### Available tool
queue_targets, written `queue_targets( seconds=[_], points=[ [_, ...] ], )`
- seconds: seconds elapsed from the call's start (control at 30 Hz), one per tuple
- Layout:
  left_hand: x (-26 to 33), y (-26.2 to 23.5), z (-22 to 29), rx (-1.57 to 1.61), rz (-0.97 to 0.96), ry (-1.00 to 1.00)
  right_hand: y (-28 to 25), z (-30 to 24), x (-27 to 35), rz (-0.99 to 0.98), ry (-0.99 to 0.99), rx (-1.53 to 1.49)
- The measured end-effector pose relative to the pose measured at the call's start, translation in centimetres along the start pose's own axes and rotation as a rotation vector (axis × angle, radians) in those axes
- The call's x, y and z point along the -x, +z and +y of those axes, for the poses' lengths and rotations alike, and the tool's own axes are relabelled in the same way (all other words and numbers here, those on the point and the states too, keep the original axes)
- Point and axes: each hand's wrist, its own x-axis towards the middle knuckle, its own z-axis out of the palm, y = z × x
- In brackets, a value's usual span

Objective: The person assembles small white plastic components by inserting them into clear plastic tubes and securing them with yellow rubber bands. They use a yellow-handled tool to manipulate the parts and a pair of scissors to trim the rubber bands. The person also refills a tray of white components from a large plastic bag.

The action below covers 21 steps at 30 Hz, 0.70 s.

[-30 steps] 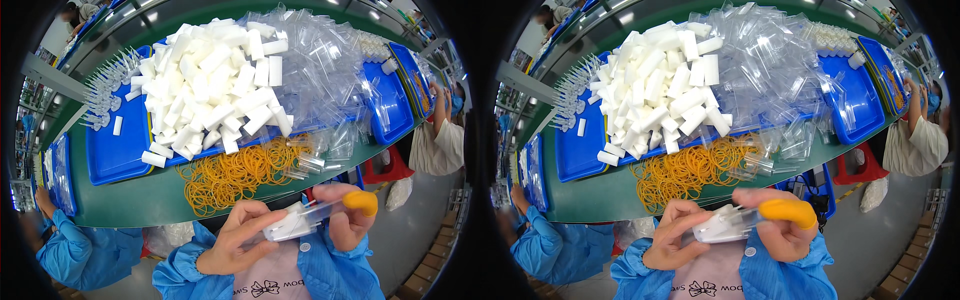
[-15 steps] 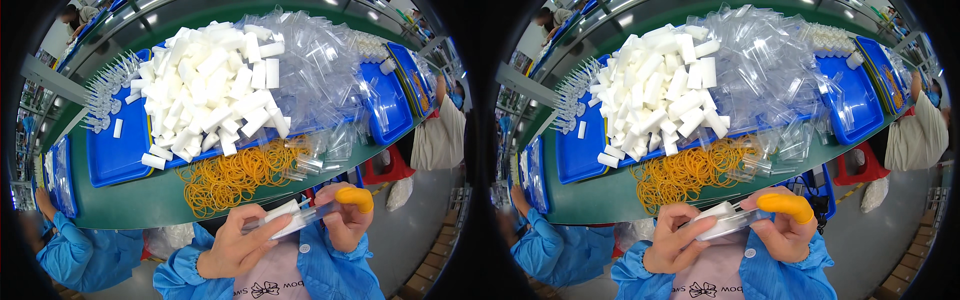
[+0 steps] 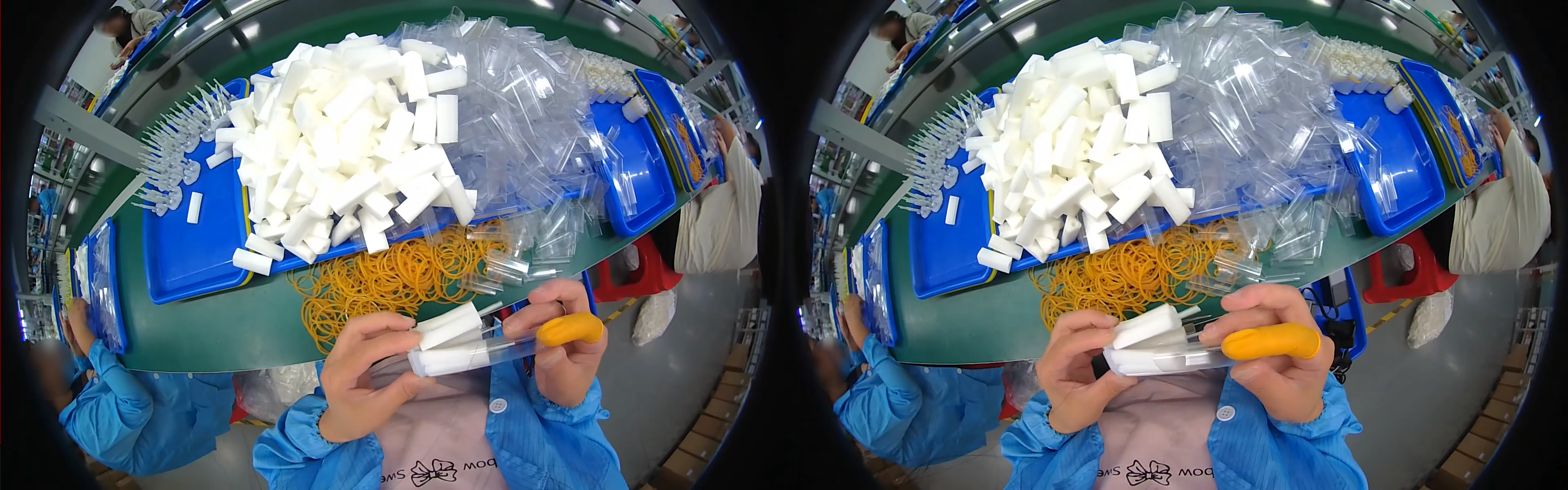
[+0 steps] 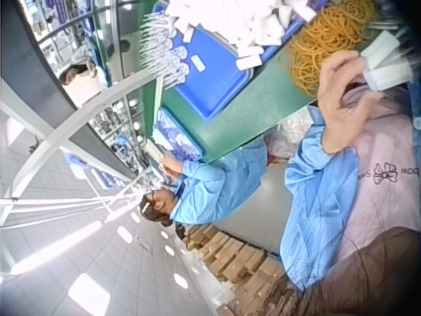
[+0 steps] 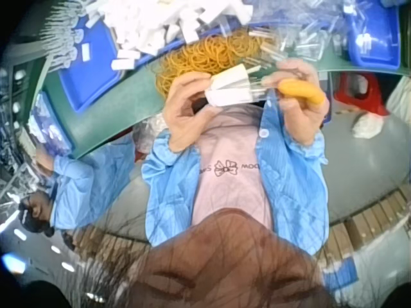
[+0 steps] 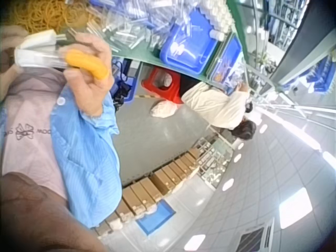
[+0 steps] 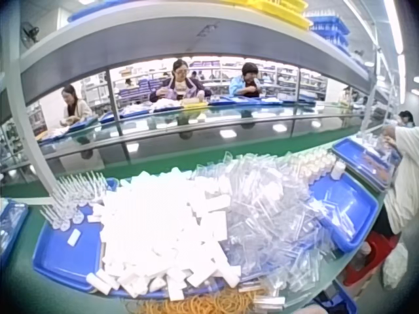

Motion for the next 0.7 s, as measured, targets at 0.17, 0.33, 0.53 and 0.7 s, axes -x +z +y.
queue_targets(
  seconds=[0.17, 0.33, 0.53, 0.7],
  points=[
    [-0.2, 0.0, -0.2, 0.413, -0.045, -0.07, 0.2, -0.2, -0.8, -0.002, -0.037, 0.111],
    [-0.6, 0.0, 0.5, 0.55, -0.017, -0.188, -0.6, 0.4, -1.1, -0.052, -0.203, 0.396],
    [-0.1, -0.2, 0.1, 0.423, -0.101, -0.088, 0.1, 0.1, -0.4, -0.129, -0.197, 0.451],
    [0.2, 0.0, 0.0, 0.377, -0.128, -0.06, 0.6, 0.3, 0.5, -0.155, -0.222, 0.487]
  ],
)
